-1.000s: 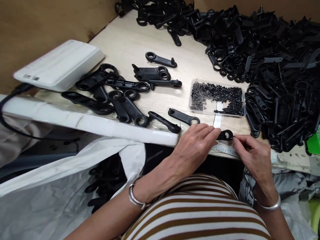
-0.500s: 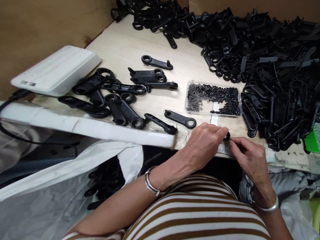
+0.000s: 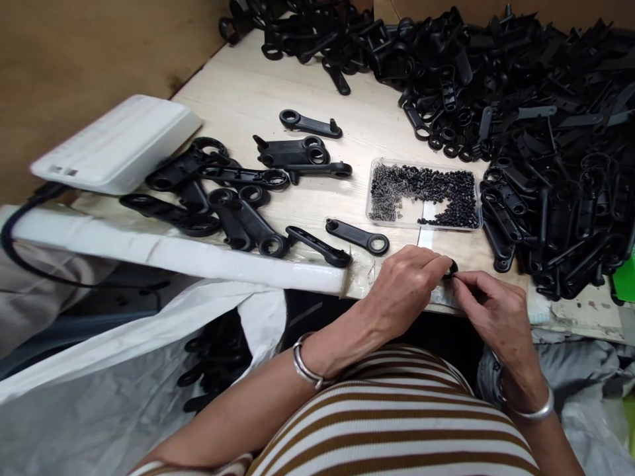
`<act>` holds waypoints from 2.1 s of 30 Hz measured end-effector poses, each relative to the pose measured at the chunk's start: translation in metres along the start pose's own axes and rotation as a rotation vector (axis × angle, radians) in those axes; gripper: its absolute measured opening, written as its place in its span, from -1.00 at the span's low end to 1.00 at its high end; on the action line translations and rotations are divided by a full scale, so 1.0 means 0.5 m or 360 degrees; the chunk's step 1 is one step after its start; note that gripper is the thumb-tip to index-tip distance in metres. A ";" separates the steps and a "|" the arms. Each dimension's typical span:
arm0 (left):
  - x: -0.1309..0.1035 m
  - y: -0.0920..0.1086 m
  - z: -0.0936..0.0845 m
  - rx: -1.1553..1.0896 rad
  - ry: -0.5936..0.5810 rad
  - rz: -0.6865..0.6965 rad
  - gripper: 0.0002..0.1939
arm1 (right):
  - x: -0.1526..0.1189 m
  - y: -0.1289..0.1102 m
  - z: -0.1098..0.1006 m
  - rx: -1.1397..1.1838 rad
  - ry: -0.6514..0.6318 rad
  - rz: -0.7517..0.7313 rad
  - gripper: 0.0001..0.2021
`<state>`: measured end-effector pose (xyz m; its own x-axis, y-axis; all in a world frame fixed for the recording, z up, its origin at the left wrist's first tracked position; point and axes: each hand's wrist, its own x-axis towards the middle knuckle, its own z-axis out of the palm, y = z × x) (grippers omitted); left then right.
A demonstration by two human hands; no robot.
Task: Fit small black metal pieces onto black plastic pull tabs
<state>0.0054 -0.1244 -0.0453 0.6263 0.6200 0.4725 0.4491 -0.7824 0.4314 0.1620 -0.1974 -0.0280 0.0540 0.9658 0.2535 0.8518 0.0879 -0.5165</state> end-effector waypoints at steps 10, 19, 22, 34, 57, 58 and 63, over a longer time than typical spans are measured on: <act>-0.034 -0.008 -0.037 -0.0125 0.0186 -0.0046 -0.77 | -0.003 0.004 -0.004 0.0085 -0.0041 0.0126 -0.85; -0.051 -0.010 -0.022 -0.0272 0.0218 -0.0132 -0.81 | 0.004 -0.010 -0.010 -0.0091 -0.0015 -0.0001 -0.87; -0.050 -0.010 -0.021 -0.0282 0.0256 -0.0109 -0.83 | 0.009 -0.017 -0.007 -0.0216 -0.0019 -0.0103 -0.86; -0.053 -0.014 -0.010 -0.0361 0.0340 -0.0069 -0.84 | 0.011 -0.072 0.001 -0.0821 -0.0175 -0.0380 -0.79; -0.052 -0.018 -0.002 -0.0483 0.0426 -0.0078 -0.89 | 0.059 -0.079 -0.031 -0.0530 -0.0570 0.0225 -0.76; -0.053 -0.018 -0.002 -0.0489 0.0429 -0.0081 -0.88 | 0.060 -0.079 -0.032 -0.0561 -0.0593 0.0210 -0.75; -0.056 -0.019 -0.001 -0.0521 0.0424 -0.0084 -0.88 | 0.062 -0.086 -0.031 -0.0795 -0.0658 0.0060 -0.75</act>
<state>-0.0166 -0.1343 -0.0622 0.4022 0.6857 0.6067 0.2234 -0.7161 0.6613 0.1354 -0.1749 0.0147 -0.0315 0.9889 -0.1450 0.9984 0.0243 -0.0508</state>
